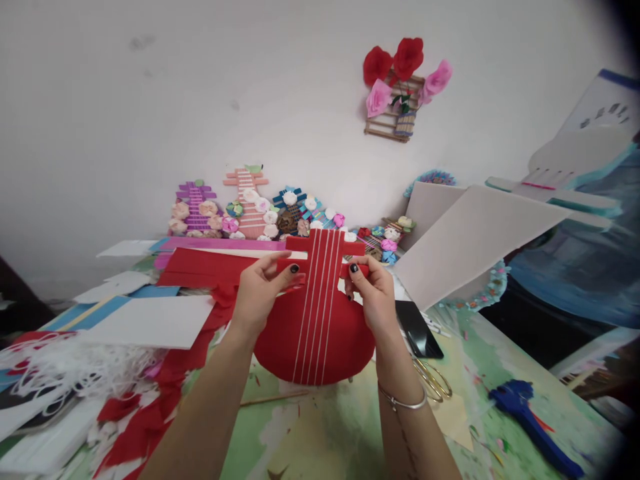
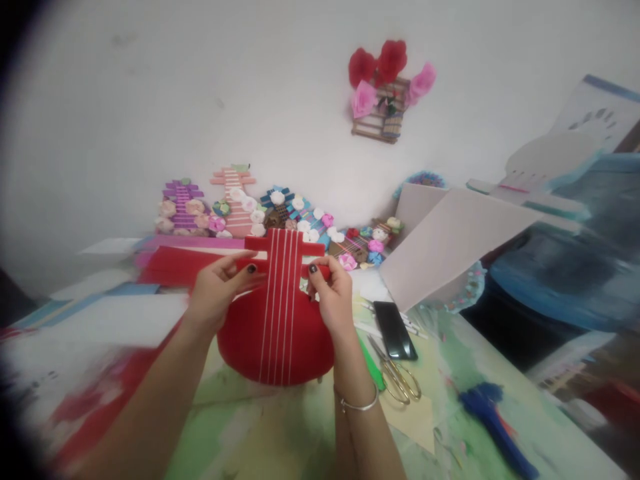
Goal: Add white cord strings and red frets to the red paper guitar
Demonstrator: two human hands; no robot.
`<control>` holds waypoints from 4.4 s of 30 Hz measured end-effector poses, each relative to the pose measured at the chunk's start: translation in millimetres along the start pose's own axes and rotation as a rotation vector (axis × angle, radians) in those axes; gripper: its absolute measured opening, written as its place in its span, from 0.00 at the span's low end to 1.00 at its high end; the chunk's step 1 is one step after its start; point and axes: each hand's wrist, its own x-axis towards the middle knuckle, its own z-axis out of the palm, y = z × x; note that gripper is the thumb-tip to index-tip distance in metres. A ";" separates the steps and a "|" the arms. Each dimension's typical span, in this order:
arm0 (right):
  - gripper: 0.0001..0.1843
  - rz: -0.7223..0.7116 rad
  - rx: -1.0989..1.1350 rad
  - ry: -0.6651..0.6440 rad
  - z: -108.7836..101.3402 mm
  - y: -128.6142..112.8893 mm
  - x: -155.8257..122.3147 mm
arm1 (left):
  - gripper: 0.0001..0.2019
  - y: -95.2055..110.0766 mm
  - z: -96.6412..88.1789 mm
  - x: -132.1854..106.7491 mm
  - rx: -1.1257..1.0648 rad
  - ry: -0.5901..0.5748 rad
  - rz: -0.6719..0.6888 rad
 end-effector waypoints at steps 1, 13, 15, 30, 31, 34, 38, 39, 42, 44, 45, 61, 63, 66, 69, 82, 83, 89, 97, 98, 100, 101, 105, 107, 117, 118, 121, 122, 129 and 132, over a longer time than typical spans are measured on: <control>0.10 -0.001 0.000 -0.005 0.5 -0.3 -0.3 | 0.25 1.0 -0.3 -0.3 -0.048 0.001 0.022; 0.11 -0.001 -0.018 -0.009 4.3 0.6 -1.5 | 0.13 6.2 2.7 -6.0 -0.040 0.004 0.149; 0.12 0.000 -0.016 -0.010 4.9 0.0 -1.6 | 0.13 6.3 2.2 -5.3 -0.032 0.004 0.137; 0.10 -0.004 0.013 -0.037 10.1 -2.6 -4.8 | 0.15 6.0 0.1 -5.9 -0.016 -0.024 0.106; 0.10 -0.002 0.011 -0.040 10.3 -2.9 -5.0 | 0.15 5.9 0.1 -6.0 -0.014 -0.023 0.108; 0.11 0.004 0.000 -0.046 11.3 -4.3 -5.3 | 0.15 5.6 -0.6 -5.9 0.004 -0.020 0.113; 0.10 -0.009 -0.016 -0.051 12.8 -5.5 -6.0 | 0.15 5.7 -1.9 -6.0 0.036 -0.026 0.112; 0.10 -0.015 -0.019 -0.053 13.2 -5.7 -6.2 | 0.16 5.8 -2.0 -6.0 0.039 -0.031 0.111; 0.09 -0.027 -0.027 -0.052 14.4 -6.3 -6.5 | 0.16 5.6 -2.0 -6.1 0.040 -0.051 0.100; 0.09 -0.029 -0.036 -0.045 15.0 -6.7 -6.6 | 0.16 5.2 -2.1 -6.1 0.042 -0.062 0.093; 0.09 -0.029 -0.039 -0.041 15.1 -6.7 -6.6 | 0.16 5.0 -2.3 -6.2 0.044 -0.065 0.092; 0.10 -0.016 -0.023 -0.048 14.8 -4.1 -6.5 | 0.17 4.6 -1.7 -5.1 0.010 -0.084 0.087; 0.09 -0.025 -0.026 -0.046 14.7 -3.2 -6.1 | 0.17 4.0 -1.9 -5.3 0.016 -0.083 0.090; 0.08 -0.032 -0.031 -0.046 15.0 -3.0 -6.3 | 0.16 3.4 -2.4 -5.7 0.031 -0.075 0.093; 0.09 -0.034 -0.050 -0.041 15.6 -3.8 -6.9 | 0.16 3.0 -2.8 -5.4 0.029 -0.077 0.091; 0.07 -0.041 -0.051 -0.047 15.4 -3.2 -7.1 | 0.16 5.1 -1.0 -5.5 0.046 -0.074 0.097; 0.07 -0.040 -0.050 -0.048 15.6 -3.2 -7.0 | 0.16 4.8 -1.3 -5.6 0.050 -0.073 0.099; 0.08 -0.038 -0.054 -0.045 15.8 -1.4 -6.7 | 0.16 2.7 -2.3 -4.8 0.049 -0.076 0.089; 0.08 -0.040 -0.069 -0.045 15.2 -3.0 -7.0 | 0.16 6.0 -1.5 -6.0 0.052 -0.072 0.079; 0.08 -0.039 -0.071 -0.046 15.2 -3.2 -6.9 | 0.16 5.9 -1.7 -5.9 0.056 -0.072 0.080; 0.09 -0.037 -0.073 -0.046 15.3 -3.4 -6.6 | 0.16 4.9 -2.2 -5.6 0.063 -0.073 0.079; 0.09 -0.036 -0.070 -0.048 15.4 -3.5 -6.4 | 0.17 4.2 -2.5 -5.4 0.064 -0.072 0.079; 0.09 -0.035 -0.056 -0.050 15.7 -3.1 -5.8 | 0.16 1.5 -3.2 -4.6 0.054 -0.078 0.091; 0.09 -0.036 -0.055 -0.050 15.6 -2.5 -6.1 | 0.16 1.2 -2.9 -4.5 0.047 -0.081 0.092; 0.10 -0.031 -0.063 -0.042 16.2 -2.2 -5.4 | 0.16 2.9 -1.2 -5.3 0.073 -0.060 0.119; 0.10 -0.032 -0.063 -0.043 16.1 -2.2 -5.3 | 0.16 2.8 -1.3 -5.2 0.069 -0.065 0.113; 0.10 -0.033 -0.063 -0.041 15.4 -1.6 -5.4 | 0.17 2.6 -1.5 -4.7 0.074 -0.063 0.109; 0.10 -0.031 -0.064 -0.039 15.2 -1.3 -5.5 | 0.17 2.6 -1.5 -4.5 0.078 -0.058 0.110; 0.11 -0.020 -0.067 -0.032 16.9 -2.8 -5.4 | 0.17 2.4 -1.4 -4.5 0.061 -0.060 0.104; 0.10 -0.020 -0.064 -0.039 17.1 -3.5 -6.0 | 0.17 2.4 -1.7 -4.5 0.063 -0.064 0.106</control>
